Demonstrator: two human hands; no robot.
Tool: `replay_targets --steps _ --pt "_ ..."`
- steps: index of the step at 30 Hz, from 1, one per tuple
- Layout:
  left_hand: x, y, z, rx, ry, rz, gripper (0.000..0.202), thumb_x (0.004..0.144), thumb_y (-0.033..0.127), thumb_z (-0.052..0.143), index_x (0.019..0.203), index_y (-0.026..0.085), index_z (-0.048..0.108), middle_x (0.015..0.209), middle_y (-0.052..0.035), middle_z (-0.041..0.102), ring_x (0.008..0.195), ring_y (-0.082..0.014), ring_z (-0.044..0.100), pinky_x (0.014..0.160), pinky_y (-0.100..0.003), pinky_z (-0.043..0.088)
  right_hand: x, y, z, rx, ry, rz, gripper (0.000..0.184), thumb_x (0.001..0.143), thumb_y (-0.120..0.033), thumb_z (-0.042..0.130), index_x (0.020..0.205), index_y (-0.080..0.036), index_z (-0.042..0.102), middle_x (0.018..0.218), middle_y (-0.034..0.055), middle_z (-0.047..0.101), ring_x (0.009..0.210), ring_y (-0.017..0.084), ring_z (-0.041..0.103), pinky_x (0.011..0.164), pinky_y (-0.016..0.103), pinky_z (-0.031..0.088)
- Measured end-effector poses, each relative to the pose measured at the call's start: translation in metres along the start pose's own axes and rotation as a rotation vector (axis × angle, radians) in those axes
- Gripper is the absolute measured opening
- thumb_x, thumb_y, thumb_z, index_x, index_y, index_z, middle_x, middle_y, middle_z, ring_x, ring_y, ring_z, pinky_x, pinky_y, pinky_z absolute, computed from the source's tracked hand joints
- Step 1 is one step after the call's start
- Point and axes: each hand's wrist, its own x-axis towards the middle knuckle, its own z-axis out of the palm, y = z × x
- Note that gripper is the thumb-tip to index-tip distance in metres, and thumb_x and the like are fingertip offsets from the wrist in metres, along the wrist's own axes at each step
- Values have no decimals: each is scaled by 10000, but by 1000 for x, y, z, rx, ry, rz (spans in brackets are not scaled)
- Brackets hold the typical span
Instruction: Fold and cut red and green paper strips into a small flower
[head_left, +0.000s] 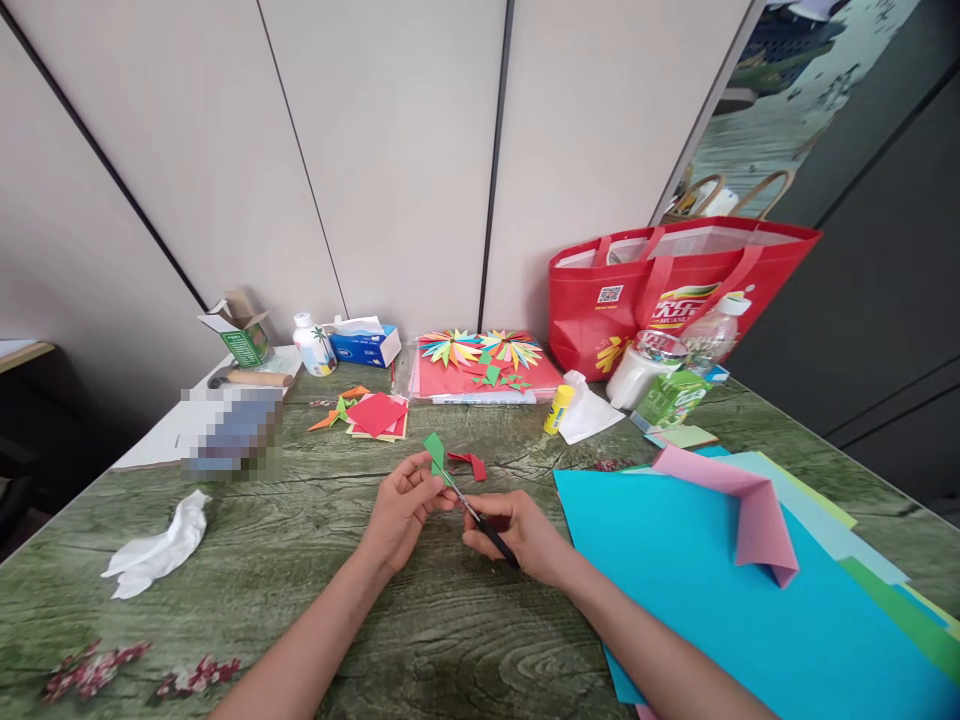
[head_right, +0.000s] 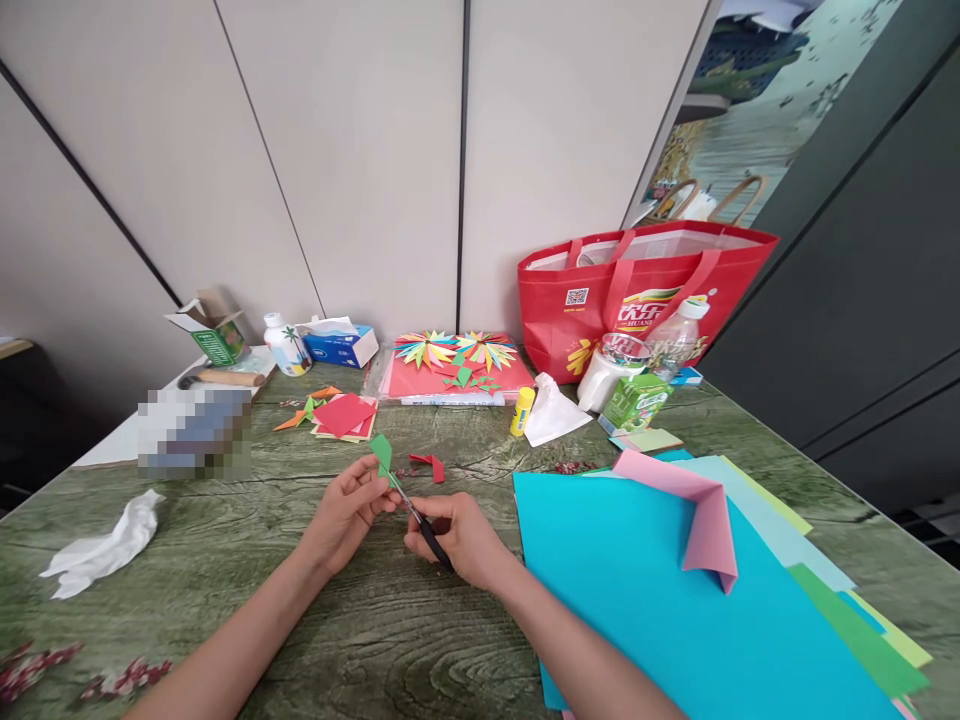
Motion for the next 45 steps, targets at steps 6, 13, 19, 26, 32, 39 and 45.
replay_targets --steps 6,13,19,26,32,39,45 --pt "0 1 0 -44 -23 -22 307 618 126 719 880 129 560 598 28 598 530 -101 609 512 -181 503 0 3 0 16 20 -6 216 705 -336 580 640 -142 509 579 -41 390 501 65 316 474 194 242" --pt "0 6 2 -94 -24 -99 301 591 109 726 843 133 564 638 19 611 514 -75 588 484 -148 487 -1 -2 -3 45 -17 -30 182 714 -301 558 634 -141 525 566 -42 384 500 67 313 479 197 254" --pt "0 5 -1 -134 -48 -148 286 607 114 713 866 136 593 645 16 613 523 -69 585 508 -147 492 -1 -8 -6 -16 -50 -27 207 701 -323 578 621 -141 519 581 -37 389 512 67 320 483 194 261" --pt "-1 3 -4 -205 -45 -174 347 593 96 716 918 135 601 618 19 618 509 -65 582 502 -135 489 -1 -13 -7 -44 -57 -39 144 699 -240 544 598 -145 503 568 -39 388 510 72 320 484 198 256" --pt "0 3 -4 -238 -10 -194 312 585 82 724 864 138 598 635 17 636 529 -71 607 517 -130 507 0 -13 -8 -94 -21 -84 96 683 -172 523 593 -145 500 587 -40 392 537 77 331 502 195 263" --pt "2 5 -5 -132 -59 -111 319 620 91 717 893 147 561 658 22 623 559 -82 617 534 -152 519 -1 -11 -9 -86 -19 -81 93 680 -139 503 593 -152 476 565 -44 409 502 74 354 480 190 276" --pt "4 4 -6 -83 -87 -52 304 642 95 703 907 135 558 650 19 619 560 -89 613 527 -164 516 0 -8 -8 -117 -15 -70 87 689 -152 511 608 -154 479 556 -49 416 500 71 360 482 180 279"
